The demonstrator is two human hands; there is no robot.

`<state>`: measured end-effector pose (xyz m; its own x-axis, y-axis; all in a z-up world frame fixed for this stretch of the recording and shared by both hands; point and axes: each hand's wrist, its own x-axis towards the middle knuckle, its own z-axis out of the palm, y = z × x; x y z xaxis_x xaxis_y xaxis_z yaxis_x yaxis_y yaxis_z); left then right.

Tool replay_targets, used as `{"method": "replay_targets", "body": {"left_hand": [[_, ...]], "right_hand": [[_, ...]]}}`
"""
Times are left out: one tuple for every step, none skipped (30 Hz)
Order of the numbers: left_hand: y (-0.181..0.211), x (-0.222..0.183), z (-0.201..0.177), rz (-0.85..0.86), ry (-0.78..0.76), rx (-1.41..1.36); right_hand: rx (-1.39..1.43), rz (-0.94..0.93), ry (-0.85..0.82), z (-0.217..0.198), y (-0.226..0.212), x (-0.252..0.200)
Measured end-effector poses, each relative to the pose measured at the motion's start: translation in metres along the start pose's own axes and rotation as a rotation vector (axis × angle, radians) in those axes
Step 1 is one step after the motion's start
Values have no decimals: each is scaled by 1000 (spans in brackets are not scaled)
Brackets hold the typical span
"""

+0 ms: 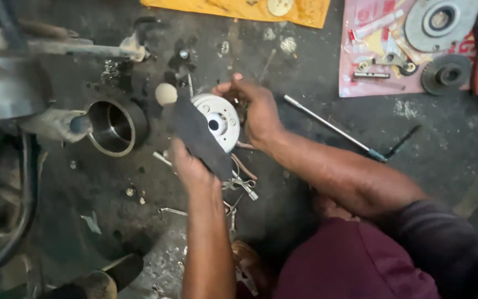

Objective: Disassembling, inspecting, and cleaning motorcycle engine components, specifically focusing on the flywheel assembly.

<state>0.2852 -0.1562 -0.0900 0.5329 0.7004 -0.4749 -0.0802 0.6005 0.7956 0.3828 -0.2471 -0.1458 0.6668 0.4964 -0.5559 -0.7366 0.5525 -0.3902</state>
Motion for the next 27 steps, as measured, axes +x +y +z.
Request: {"method": "replay_targets", "body": {"left_hand": [[4,-7,5,52,-5,153],[8,-14,10,103,-11,305],[7,-12,4,102,-5,301],[7,-11,-2,46,-26,251],[9,-1,-4,5,-62,199],[13,2,7,18,-70,195],[15,1,15,-82,-199,22],[17,0,21,-183,-325,-154],[8,-4,10,-180,-304,-157],[2,-9,0,-168,-317,-211],[-5,-6,-5,-151,-350,-268],[-7,-3,-5,-143,-351,-274],[-11,-3,-8,-161,-263,-315],[-14,-2,-11,-179,-174,-356],[-17,-4,-12,-174,-167,-363],[-19,-5,-13,-184,-144,-386],[-20,-5,-13,-194,-126,-409],[-19,-8,-9,-189,-123,-415],[-18,-13,-5,-153,-88,-420],[-17,-17,-2,-117,-52,-425],[-14,-20,-1,-102,-46,-432],[-10,-22,0,-71,-22,-430],[-7,-24,2,-42,-2,-429],[-5,-23,2,-26,1,-439],[-3,-25,3,-25,-7,-467],[-2,-27,3,-24,-15,-496],[-1,-28,5,-20,-17,-504]], "right_hand": [[10,59,32,-2,2,-2],[21,118,64,-3,5,-4],[16,123,65,-7,11,-4],[24,58,18,-10,17,-5],[36,-19,-43,-9,20,3],[35,-28,-57,-6,9,4],[-27,3,-20,-7,3,-2],[-89,36,17,-8,-2,-7],[-95,56,16,-10,-7,-9],[-135,65,23,-11,-10,-11],[-176,54,22,-8,-19,-7],[-182,53,14,-15,-23,-2],[-234,85,45,-23,-25,1],[-287,117,76,-32,-27,4],[-295,123,72,-40,-29,5],[-262,165,50,-49,-31,7],[-228,203,28,-56,-34,9],[-235,205,23,-59,-38,4],[-249,271,61,-61,-41,0],[-264,336,100,-62,-43,-4],[-274,344,86,-76,-34,-7],[-377,409,66,-89,-26,-9],[-482,469,44,-103,-19,-10],[-494,472,30,-104,-19,-12],[-487,420,46,-107,-20,-17],[-480,369,61,-110,-21,-22],[-488,365,57,-108,-23,-23]]}}
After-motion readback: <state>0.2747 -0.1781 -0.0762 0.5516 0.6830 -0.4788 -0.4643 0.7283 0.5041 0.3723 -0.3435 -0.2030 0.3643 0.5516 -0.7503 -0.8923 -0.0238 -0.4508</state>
